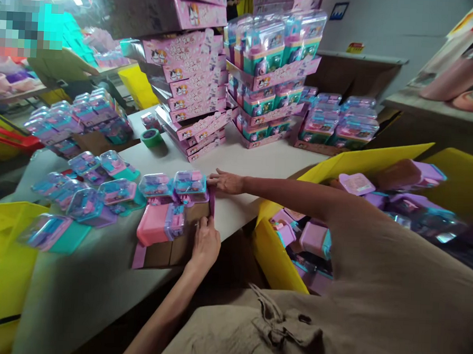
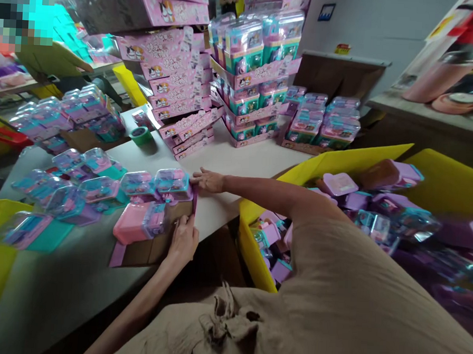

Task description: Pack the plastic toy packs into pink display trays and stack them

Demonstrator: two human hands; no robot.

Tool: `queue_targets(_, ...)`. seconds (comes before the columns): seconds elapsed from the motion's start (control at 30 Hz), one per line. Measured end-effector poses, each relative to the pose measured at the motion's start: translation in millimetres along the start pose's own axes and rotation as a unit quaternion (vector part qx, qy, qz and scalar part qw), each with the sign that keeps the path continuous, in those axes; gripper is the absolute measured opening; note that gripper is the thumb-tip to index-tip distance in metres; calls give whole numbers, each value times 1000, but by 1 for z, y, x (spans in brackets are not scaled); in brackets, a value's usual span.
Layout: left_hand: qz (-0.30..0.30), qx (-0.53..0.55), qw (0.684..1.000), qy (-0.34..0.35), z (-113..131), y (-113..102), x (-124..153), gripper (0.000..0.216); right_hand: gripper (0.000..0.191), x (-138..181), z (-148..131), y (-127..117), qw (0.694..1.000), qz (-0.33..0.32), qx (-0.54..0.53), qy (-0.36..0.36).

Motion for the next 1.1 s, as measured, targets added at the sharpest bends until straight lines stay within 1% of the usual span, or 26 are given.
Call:
queue_targets(0.07,20,0,1000,12,-8,1,7,42,19,0,2,-9,995,27,-70,60)
queue_targets(0.13,40,6,999,32,-16,2,17,43,17,4,10,-17,978,72,-134,145)
queue_targets(0.17,49,11,998,46,-19,2,22,44,16,7,13,-19,967,93,-149,185)
queue_targets(0.23,62,21,995,69,-24,2,32,44,11,12,18,-20,950,113,-163,243)
queue_targets(0.3,69,29,994,81,-27,1,38,45,6,15,21,-16,931,107,-193,291)
queue_targets(0.43,75,40,993,80,-27,0,38,45,26,15,20,-5,886,60,-277,366)
queue_targets(0.5,77,42,993,79,-26,0,38,44,29,13,18,-3,865,51,-312,389)
queue_targets(0.63,80,51,993,72,-27,3,41,44,23,12,16,-3,840,66,-351,408)
queue_targets(0.77,83,88,991,60,-31,7,37,45,16,18,17,0,820,89,-405,393)
queue_targets(0.8,86,99,990,59,-31,8,34,46,18,21,17,1,811,99,-432,383)
queue_targets(0.87,90,118,987,60,-31,9,24,51,24,27,19,5,782,114,-496,361)
queue_targets(0.93,94,127,985,64,-29,11,15,55,30,34,20,12,751,114,-554,341)
queue_targets(0.97,96,127,985,67,-28,11,12,56,32,37,21,15,742,108,-571,334)
queue_targets(1.0,97,127,985,72,-28,12,10,56,33,40,21,17,737,102,-582,328)
queue_targets(1.1,105,128,982,91,-26,12,10,55,32,49,23,22,737,95,-589,316)
Point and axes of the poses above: each hand's wrist, its own x-axis away from the middle knuckle, its own y-axis out of the palm, z = x × y, the point moved 7 cm from there along -x, towards the middle knuckle, and after that the axes turned 14 degrees about -x, right-handed, at the moved point
